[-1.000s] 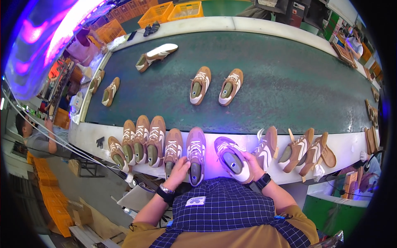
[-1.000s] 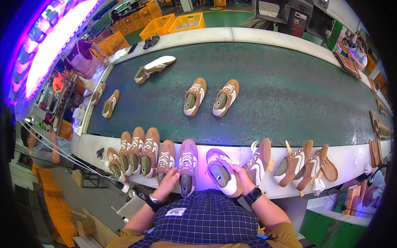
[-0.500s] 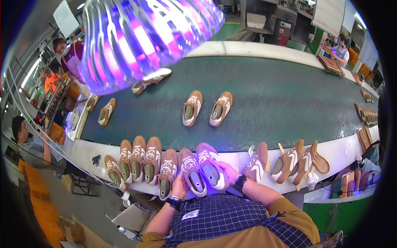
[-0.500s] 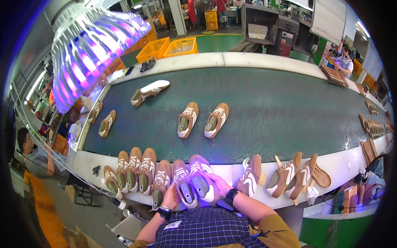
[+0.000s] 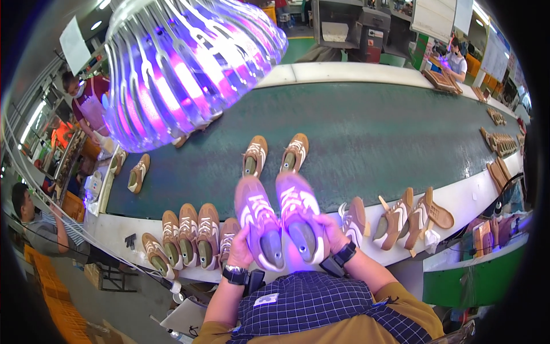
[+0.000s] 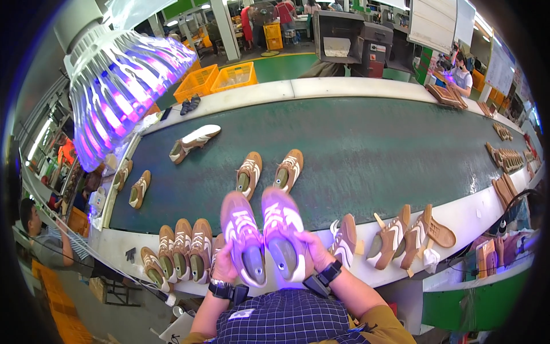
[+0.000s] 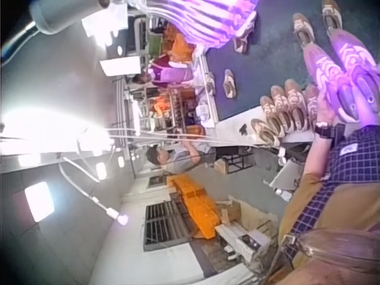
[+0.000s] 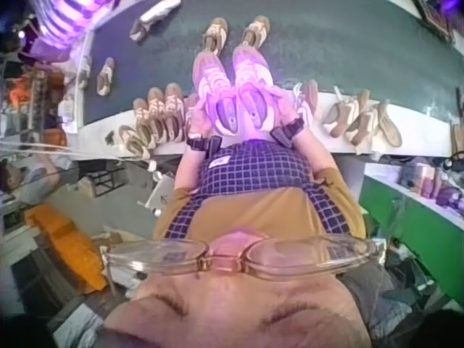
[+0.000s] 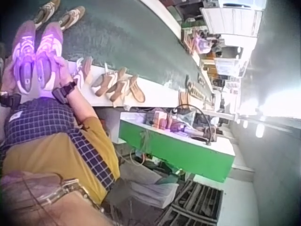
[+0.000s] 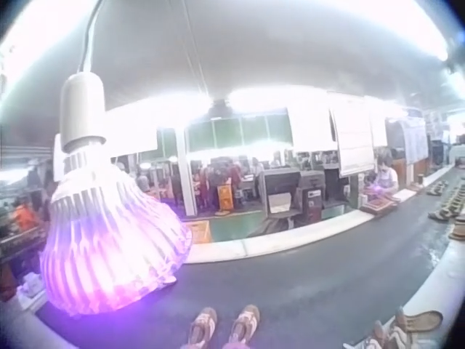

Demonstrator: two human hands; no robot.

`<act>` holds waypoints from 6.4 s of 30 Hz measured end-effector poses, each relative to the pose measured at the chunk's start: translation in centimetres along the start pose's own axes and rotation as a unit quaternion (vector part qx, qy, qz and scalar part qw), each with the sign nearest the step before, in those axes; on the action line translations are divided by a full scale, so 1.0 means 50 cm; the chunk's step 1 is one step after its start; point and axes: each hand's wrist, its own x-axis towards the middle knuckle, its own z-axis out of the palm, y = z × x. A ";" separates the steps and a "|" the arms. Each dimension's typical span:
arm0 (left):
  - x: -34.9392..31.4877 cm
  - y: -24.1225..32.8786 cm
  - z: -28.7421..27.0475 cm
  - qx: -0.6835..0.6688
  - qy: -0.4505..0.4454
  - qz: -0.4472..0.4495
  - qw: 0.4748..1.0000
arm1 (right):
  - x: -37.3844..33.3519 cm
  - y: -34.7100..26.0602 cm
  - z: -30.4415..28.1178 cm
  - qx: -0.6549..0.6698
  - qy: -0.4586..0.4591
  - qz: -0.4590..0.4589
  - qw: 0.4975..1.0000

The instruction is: Inspecting manufactured shoes on a conveyor belt and marking them with a pen under a UV light.

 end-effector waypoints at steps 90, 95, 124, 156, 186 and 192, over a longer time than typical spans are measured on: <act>-0.005 0.013 0.085 0.023 0.120 0.228 0.966 | -0.039 -0.004 0.062 -0.181 0.153 -0.306 0.922; 0.000 0.006 0.053 -0.014 0.088 0.147 0.985 | -0.031 0.001 0.040 -0.068 0.132 -0.237 0.960; 0.482 0.296 -0.243 0.587 0.304 0.174 0.730 | 0.266 0.025 0.115 -0.063 0.089 -0.024 0.994; -0.049 0.138 -0.025 0.648 0.074 0.222 0.725 | 0.064 0.013 0.035 0.003 0.008 -0.008 1.000; -0.034 -0.035 -0.098 0.203 0.058 -0.062 0.976 | -0.029 -0.004 -0.031 0.005 -0.026 -0.018 0.999; -0.006 0.027 0.048 -0.042 -0.013 0.065 0.997 | -0.010 -0.042 0.039 0.037 -0.089 -0.101 0.990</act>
